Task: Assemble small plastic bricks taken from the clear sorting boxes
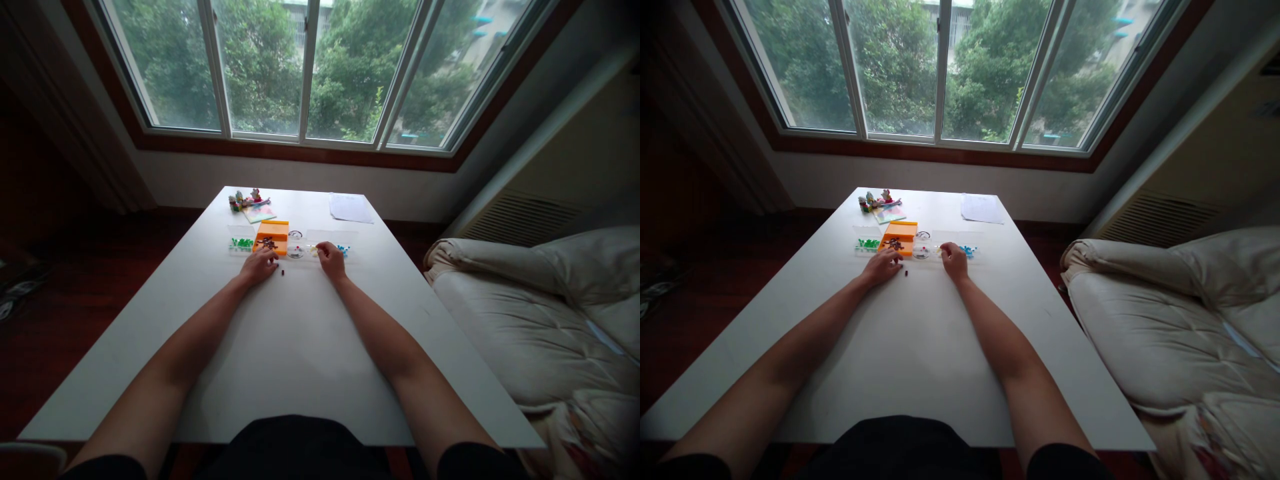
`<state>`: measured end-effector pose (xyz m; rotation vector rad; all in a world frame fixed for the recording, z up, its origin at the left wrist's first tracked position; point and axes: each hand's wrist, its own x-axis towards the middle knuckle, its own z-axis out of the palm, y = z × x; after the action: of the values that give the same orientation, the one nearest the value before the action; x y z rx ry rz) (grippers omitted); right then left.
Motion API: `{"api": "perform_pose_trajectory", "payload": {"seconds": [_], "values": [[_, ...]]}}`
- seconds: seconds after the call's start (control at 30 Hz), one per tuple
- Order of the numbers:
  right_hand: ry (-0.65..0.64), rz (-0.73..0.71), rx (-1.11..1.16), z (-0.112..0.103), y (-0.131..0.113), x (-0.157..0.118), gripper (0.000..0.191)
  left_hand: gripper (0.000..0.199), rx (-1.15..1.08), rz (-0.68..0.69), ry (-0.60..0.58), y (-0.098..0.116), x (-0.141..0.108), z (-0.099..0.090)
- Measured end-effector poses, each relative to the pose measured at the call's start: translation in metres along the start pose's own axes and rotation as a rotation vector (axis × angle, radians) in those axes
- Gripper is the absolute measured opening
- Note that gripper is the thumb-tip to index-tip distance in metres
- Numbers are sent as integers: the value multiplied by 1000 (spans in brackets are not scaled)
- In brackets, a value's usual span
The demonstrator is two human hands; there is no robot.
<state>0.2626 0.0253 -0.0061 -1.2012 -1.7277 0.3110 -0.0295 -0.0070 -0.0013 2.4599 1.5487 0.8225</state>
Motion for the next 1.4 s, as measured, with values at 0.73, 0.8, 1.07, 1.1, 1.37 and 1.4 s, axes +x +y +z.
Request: {"api": "perform_pose_trajectory", "payload": {"seconds": [0.73, 0.8, 1.07, 1.1, 1.37, 1.4], "values": [[-480, -357, -137, 19, -20, -16, 17, 19, -179, 94, -148, 18, -2, 1], [-482, -352, -149, 17, -22, -16, 17, 19, -210, 107, -179, 17, -2, -2], [-523, -367, -141, 12, -20, -13, 8, 21, -248, 137, -211, 16, -2, -6], [-518, -369, -136, 13, -19, -13, 7, 21, -245, 136, -205, 16, -2, -6], [-304, -167, -61, 13, -17, -12, 9, 21, -231, 110, -185, 15, -2, -4], [-252, -142, -55, 11, -15, -11, 9, 20, -230, 106, -179, 14, -2, -3]]}}
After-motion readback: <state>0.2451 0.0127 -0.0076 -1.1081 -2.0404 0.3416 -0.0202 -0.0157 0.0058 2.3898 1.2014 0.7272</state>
